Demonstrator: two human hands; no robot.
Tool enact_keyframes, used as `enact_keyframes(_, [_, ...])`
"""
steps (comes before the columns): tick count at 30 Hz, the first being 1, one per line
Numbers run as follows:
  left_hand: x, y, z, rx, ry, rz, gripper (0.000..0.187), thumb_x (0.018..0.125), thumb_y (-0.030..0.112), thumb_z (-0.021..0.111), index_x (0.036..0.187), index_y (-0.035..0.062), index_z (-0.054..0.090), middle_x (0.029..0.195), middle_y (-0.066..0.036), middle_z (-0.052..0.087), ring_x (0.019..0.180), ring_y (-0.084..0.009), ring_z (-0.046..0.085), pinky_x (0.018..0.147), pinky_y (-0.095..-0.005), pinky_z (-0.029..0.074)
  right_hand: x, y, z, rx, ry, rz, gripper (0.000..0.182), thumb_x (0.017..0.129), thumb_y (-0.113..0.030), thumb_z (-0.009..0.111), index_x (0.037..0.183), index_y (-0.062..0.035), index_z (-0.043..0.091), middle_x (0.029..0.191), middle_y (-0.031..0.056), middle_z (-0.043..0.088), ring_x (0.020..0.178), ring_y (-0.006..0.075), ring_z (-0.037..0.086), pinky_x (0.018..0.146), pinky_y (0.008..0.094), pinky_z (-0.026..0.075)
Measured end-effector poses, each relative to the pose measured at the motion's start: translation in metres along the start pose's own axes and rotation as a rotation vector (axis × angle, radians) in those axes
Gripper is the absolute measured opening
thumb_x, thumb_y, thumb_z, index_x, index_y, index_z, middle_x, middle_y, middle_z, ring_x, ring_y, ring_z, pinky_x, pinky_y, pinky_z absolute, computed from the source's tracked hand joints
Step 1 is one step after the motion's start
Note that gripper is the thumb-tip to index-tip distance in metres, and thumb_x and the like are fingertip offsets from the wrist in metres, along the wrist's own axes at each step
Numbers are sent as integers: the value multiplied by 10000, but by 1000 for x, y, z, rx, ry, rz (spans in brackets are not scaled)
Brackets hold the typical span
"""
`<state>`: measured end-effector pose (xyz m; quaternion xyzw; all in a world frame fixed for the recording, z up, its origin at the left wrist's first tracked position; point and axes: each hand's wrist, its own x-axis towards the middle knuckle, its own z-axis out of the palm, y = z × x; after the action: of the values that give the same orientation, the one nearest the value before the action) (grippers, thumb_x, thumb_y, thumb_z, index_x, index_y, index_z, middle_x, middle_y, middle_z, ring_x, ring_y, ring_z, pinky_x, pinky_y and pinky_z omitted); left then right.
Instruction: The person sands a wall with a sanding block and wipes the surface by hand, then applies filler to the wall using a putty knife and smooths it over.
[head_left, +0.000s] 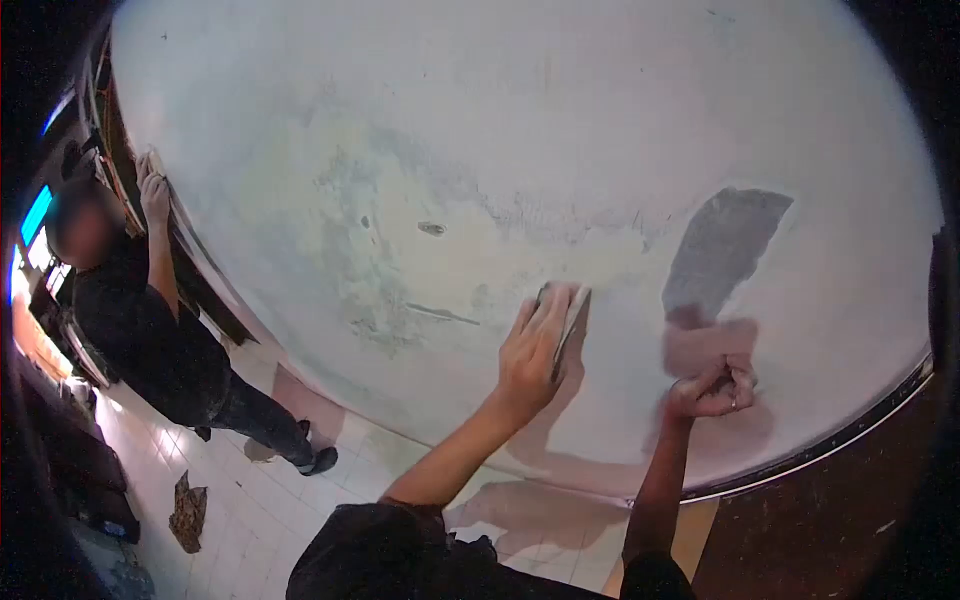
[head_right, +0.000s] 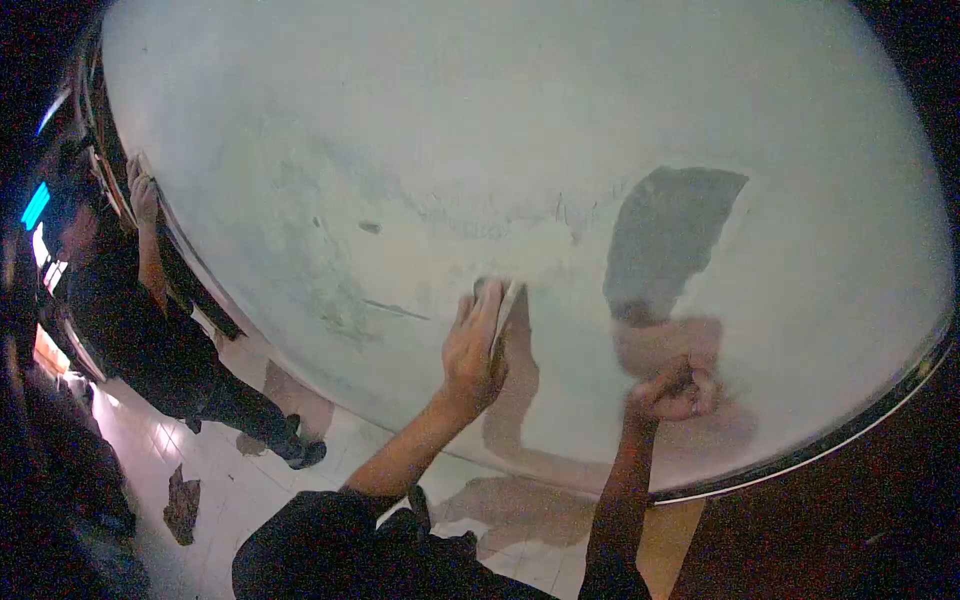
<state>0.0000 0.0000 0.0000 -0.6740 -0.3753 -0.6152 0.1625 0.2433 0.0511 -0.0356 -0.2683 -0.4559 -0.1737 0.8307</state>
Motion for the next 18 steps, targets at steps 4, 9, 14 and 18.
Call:
enact_keyframes(4, [28,-9,12,102,124,71,433,925,-12,466,1345,-109,432,1243,-258,589,1134,-412,592,1057,-584,336,6,10,27,3,39,-90,281,878,-20,620,1014,-50,377,967,105,469,853,189,495,749,346,468])
enact_keyframes(9, [64,16,-11,69,67,95,423,937,6,459,1344,-105,437,1277,-249,575,1187,-363,575,1098,-561,281,7,-15,4,-28,-58,-63,232,901,-40,585,1004,-49,377,943,106,467,844,200,475,727,339,460])
enact_keyframes(14, [-5,-14,2,172,56,50,402,950,25,426,1328,-109,454,1282,-246,574,1222,-359,549,1117,-555,244,8,-4,10,99,-46,-123,166,941,-134,554,985,-68,407,917,98,475,833,206,465,714,342,445])
enact_keyframes(18, [52,8,-10,133,61,62,443,892,-34,458,1329,-106,455,1277,-240,581,1211,-365,557,1128,-556,216,13,-15,16,97,-37,-152,154,948,-169,553,975,-78,432,908,88,481,839,208,469,735,356,451])
